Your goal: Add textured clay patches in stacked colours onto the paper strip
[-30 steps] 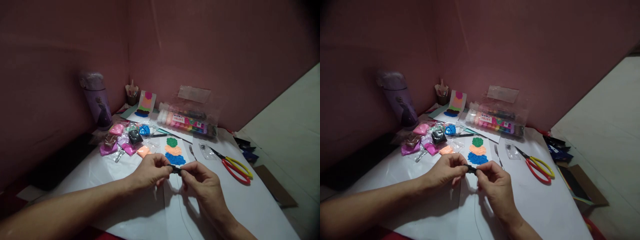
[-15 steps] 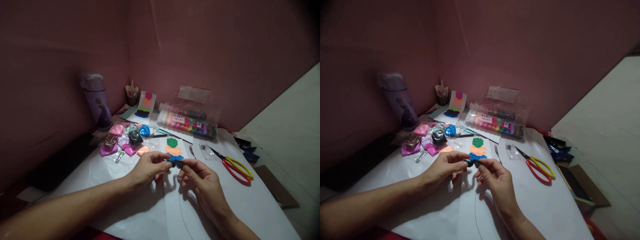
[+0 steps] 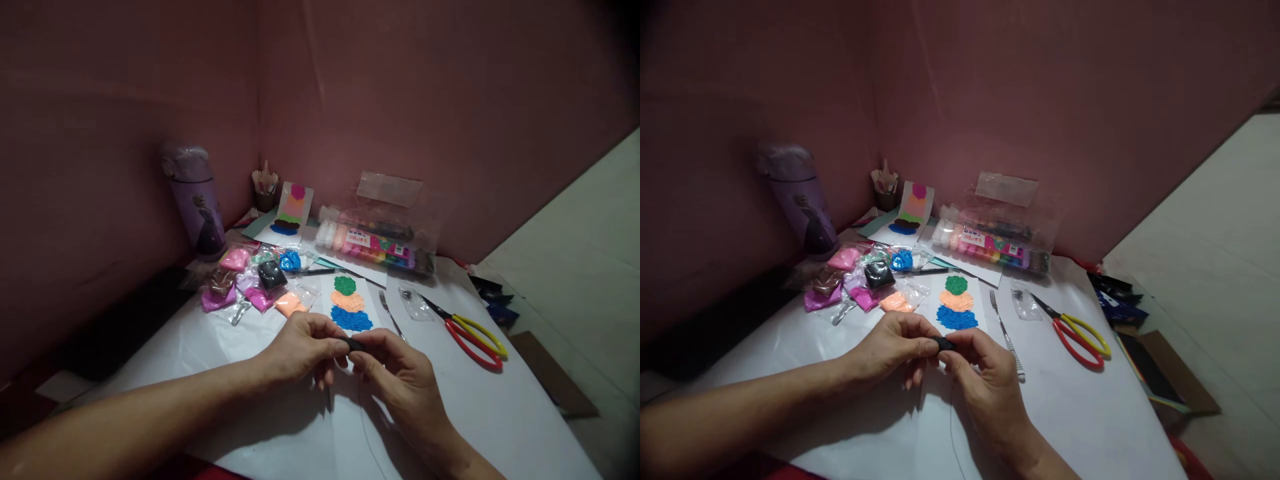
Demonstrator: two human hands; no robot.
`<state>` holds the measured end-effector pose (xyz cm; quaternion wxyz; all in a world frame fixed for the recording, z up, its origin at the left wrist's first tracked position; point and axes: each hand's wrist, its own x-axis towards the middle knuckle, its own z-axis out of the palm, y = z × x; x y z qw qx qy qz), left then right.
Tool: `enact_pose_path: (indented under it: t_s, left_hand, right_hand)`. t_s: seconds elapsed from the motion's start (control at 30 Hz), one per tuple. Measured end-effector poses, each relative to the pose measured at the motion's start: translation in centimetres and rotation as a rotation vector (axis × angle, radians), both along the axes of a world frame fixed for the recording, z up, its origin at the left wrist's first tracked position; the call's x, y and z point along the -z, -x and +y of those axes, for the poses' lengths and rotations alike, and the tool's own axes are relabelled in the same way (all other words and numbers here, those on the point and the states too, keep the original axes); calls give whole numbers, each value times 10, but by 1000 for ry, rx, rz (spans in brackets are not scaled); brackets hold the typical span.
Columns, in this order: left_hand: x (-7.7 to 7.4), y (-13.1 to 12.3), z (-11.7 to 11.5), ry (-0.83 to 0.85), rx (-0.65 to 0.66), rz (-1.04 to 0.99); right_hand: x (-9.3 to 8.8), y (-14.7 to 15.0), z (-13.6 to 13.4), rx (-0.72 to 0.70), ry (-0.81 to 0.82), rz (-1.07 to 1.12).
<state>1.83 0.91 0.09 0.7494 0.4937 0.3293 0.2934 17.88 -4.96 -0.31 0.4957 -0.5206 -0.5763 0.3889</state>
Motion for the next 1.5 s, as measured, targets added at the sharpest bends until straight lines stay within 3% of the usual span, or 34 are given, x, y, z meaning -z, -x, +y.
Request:
enact_pose_path:
  t_s: [0.27,0.5,0.63,0.8,1.0,1.13,1.5]
  left_hand:
    - [-3,1,0,-83,48,27]
    - [-3,-1,2,-73,-187,63]
    - [-3,4,6,-104,-277,39]
    - [-2,5,6,-85,-223,23]
    - [2,1,1,-44,-99,0]
    - [3,0,1,-62,-82,1]
    - [-1,-1,-2,-125,-26,45]
  right_hand:
    - [-5,1,0,-64,1,28]
    - [-3,-5,8,208,96,282]
    - [-3,-9,13,289,163,353]
    - [-4,-4,10,207,207,335]
    - [-6,2,5,29,154,293]
    - [-7,3,1,-37,114,190]
    - [-4,3,-1,-7,93,157]
